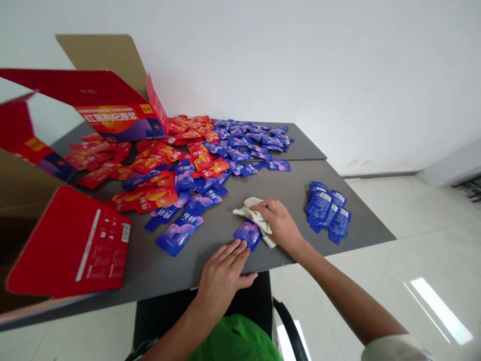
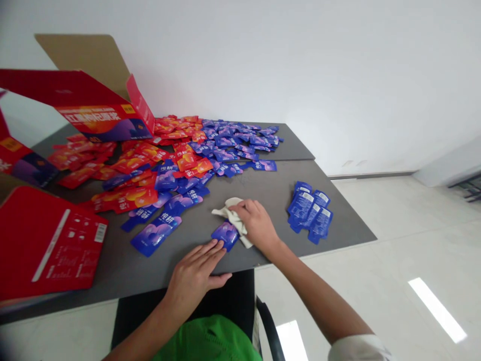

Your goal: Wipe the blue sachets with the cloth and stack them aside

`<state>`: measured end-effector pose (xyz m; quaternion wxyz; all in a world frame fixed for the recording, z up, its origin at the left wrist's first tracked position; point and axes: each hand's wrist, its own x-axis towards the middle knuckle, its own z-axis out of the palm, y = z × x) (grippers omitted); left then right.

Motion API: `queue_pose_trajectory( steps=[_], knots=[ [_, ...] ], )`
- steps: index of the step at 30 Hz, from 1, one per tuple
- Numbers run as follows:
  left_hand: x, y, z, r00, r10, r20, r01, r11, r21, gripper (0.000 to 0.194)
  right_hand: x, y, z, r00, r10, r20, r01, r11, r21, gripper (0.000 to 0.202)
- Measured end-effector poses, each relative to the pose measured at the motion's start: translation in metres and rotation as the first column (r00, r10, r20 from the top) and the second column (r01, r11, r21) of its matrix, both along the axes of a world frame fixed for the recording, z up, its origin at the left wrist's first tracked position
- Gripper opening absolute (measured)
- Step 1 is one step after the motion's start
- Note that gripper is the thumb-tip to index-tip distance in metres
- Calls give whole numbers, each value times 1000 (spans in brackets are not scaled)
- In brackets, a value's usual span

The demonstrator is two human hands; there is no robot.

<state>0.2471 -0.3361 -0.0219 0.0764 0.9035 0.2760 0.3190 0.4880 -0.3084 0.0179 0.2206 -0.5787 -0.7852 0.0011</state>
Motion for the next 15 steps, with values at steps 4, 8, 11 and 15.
queue_pose_trajectory(
  steps=[4,8,11,15],
  knots=[
    [0,0,-3,1000,9,4,-9,1000,12,38,32,14,20,992,-120,31,117,991,66,43],
    [1,-1,1,1000,8,6,-8,1000,0,39,-10,-13,34,995,-25,-99,38,990,134,41],
    [2,-1,5,999,34,-6,-35,998,-53,28,-49,-33,24,984,160,-73,-157,987,35,37],
    [2,-1,5,1000,13,-3,-13,999,-37,38,-40,-21,1,988,125,-86,-127,992,-15,38]
  ],
)
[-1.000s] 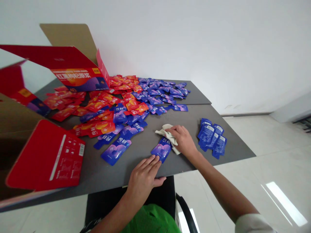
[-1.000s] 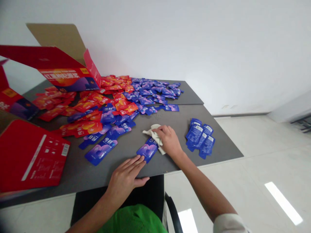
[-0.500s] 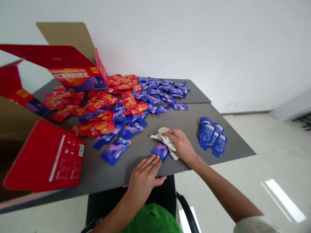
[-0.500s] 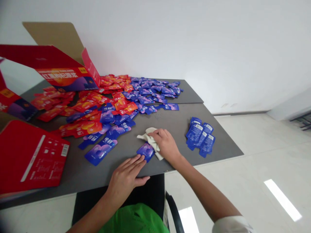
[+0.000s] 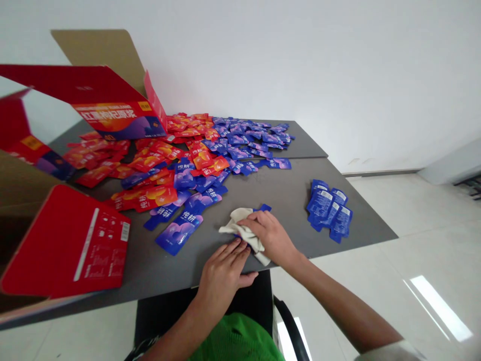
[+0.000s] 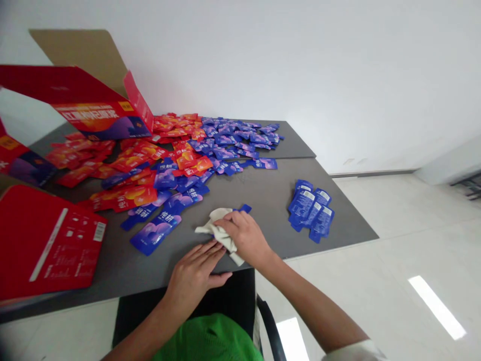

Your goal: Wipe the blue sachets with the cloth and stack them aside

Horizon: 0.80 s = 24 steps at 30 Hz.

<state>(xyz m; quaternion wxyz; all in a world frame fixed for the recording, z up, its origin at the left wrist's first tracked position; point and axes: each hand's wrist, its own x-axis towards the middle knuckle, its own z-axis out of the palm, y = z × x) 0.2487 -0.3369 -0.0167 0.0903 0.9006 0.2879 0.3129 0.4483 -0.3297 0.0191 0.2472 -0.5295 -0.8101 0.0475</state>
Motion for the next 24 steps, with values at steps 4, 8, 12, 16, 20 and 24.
queue_pose_trajectory(
  steps=[4,8,12,16,20,24],
  knots=[
    [-2,0,-5,1000,-6,-5,6,999,47,41,58,34,-1,979,-186,88,182,982,47,43],
    [-2,0,-7,1000,-8,-6,8,999,45,39,71,34,21,960,-279,41,270,952,141,43],
    [-1,0,-3,1000,-2,-15,2,1000,19,38,20,3,32,993,-112,-32,115,987,108,47],
    [-1,0,2,999,17,-38,-19,999,-39,28,-15,-11,15,998,64,17,-64,998,4,35],
    [-1,1,0,1000,-22,-4,22,999,38,40,10,9,-2,999,-44,8,44,999,-11,44],
    [-2,3,-5,1000,-18,-7,18,998,58,38,53,33,4,985,-155,70,153,988,30,47]
  ],
)
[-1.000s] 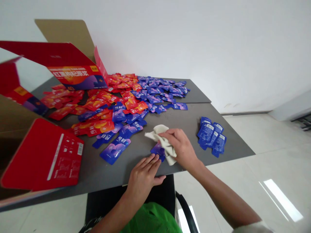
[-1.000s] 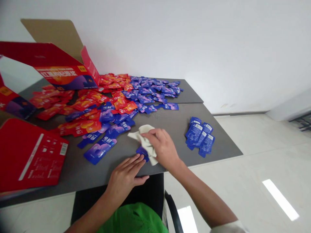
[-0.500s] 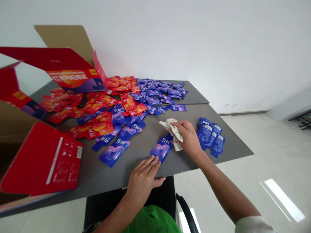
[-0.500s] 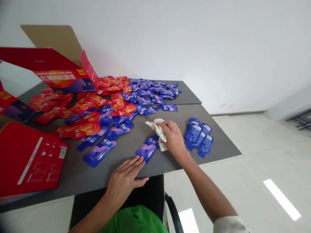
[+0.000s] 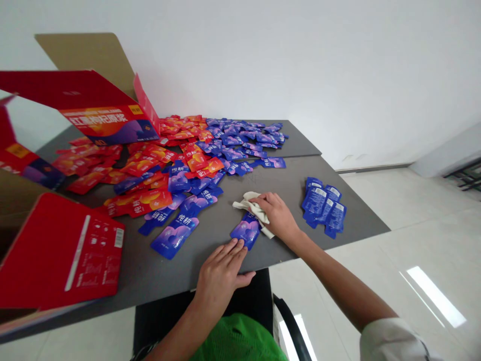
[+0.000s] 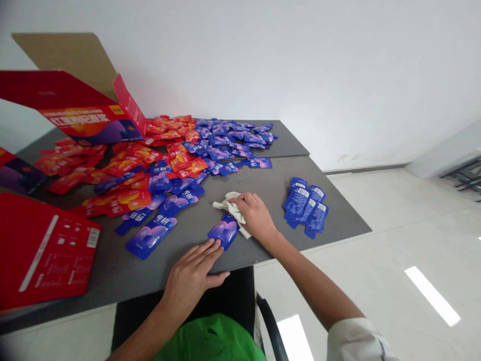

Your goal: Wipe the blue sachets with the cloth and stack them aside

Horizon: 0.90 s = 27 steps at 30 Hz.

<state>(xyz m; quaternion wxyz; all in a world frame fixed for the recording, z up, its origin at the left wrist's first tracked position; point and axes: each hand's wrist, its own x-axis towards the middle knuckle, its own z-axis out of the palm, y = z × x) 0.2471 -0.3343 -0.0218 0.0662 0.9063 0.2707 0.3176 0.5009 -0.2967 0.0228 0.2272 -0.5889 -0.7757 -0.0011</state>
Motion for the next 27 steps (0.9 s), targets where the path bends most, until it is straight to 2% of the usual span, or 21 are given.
queue_pose_trajectory(
  steps=[2,4,7,10,13,16,18,20,23,25,27],
  knots=[
    [0,0,-2,1000,3,2,-3,1000,4,38,9,2,11,998,-54,22,53,998,34,45],
    [0,0,-2,1000,6,4,-6,1000,4,37,4,-5,22,997,-82,-8,82,993,89,45],
    [0,-1,0,1000,5,4,-5,1000,-2,37,-25,-25,29,998,9,-58,-3,995,100,47],
    [0,-1,4,1000,20,-9,-21,999,-44,33,-55,-41,17,986,164,-35,-163,986,32,37],
    [0,-1,4,1000,15,-13,-15,998,-56,33,-56,-37,-1,984,171,-52,-171,985,2,35],
    [-1,-1,0,1000,-2,-13,2,1000,-9,36,-25,-18,-10,998,45,-39,-45,999,4,44],
    [-2,0,-1,1000,-4,-26,5,1000,15,35,4,-6,-8,999,-47,-3,47,998,30,44],
    [0,2,5,999,-8,-34,9,1000,29,32,27,-3,-1,990,-143,-14,144,985,97,38],
    [10,11,27,996,18,-83,-21,999,-44,29,41,-16,10,945,-270,-186,310,920,241,32],
    [24,22,44,985,48,-163,-72,987,-141,25,36,-33,12,894,-306,-327,405,863,301,31],
    [42,35,57,978,104,-182,-135,977,-164,21,27,-50,8,839,-327,-435,483,817,316,30]
  ],
)
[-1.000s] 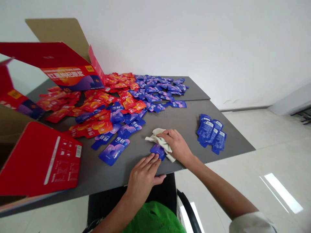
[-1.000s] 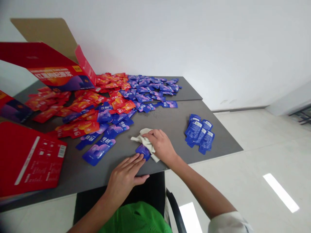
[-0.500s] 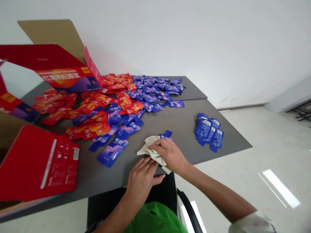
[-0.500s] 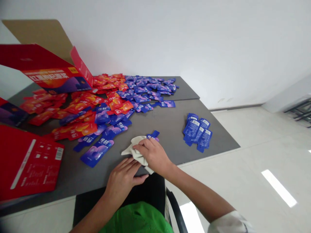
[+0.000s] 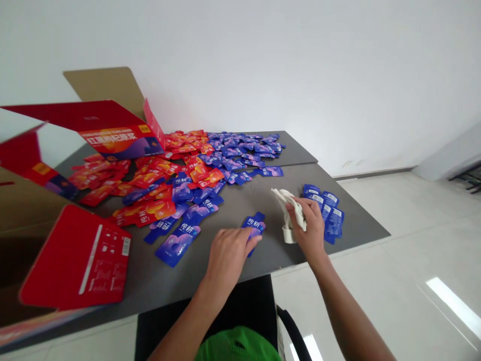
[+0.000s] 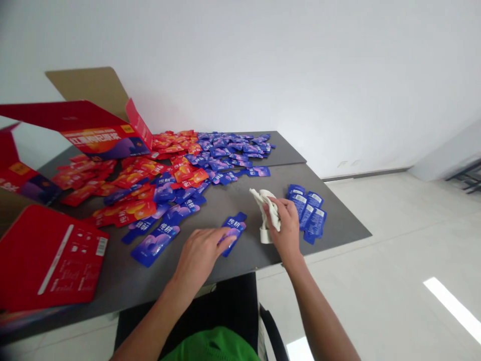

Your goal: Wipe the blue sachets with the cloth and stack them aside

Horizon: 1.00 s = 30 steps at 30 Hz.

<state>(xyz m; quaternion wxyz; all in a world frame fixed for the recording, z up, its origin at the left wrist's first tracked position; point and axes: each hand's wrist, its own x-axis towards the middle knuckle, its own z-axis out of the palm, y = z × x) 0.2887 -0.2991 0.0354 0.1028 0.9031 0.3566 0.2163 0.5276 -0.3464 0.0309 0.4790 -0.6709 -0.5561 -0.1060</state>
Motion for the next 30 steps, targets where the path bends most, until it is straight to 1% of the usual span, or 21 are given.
queue_pose_trajectory(
  steps=[2,4,7,10,14,18,20,22,23,25,27,29,30],
  knots=[
    [19,14,4,996,90,-22,-89,996,7,27,-9,-13,-8,996,-44,-77,45,999,19,29],
    [37,25,2,983,165,-80,-167,986,-24,38,-15,-20,-18,988,-76,-131,78,997,14,28],
    [55,36,-4,970,200,-138,-211,975,-72,41,-17,-25,-29,978,-105,-178,110,994,15,27],
    [63,40,-4,970,170,-176,-193,974,-123,34,-15,-26,-34,972,-112,-205,117,993,10,28],
    [65,46,0,971,105,-214,-156,959,-238,31,-11,-26,-35,969,-101,-223,102,995,-7,29],
    [61,57,-1,986,42,-164,-98,931,-350,31,-9,-25,-35,971,-97,-216,98,995,-7,31],
    [57,63,1,993,18,-118,-63,919,-390,24,-9,-25,-35,972,-96,-216,98,995,0,31],
    [51,67,7,997,1,-74,-32,909,-417,10,-9,-25,-36,970,-99,-223,103,995,7,32],
    [48,68,12,999,-2,-50,-20,906,-423,8,-9,-25,-36,968,-101,-228,106,994,8,32],
    [40,66,25,1000,6,13,0,911,-413,21,-9,-25,-37,966,-103,-238,108,994,6,33],
    [31,59,41,994,7,105,34,926,-377,27,-8,-25,-38,965,-102,-242,105,994,0,34],
    [23,48,55,968,-58,245,138,937,-322,23,-7,-25,-39,965,-103,-240,105,994,-7,35],
    [20,42,59,935,-132,330,231,932,-281,21,-7,-24,-39,965,-105,-239,106,994,-10,36]
  ],
)
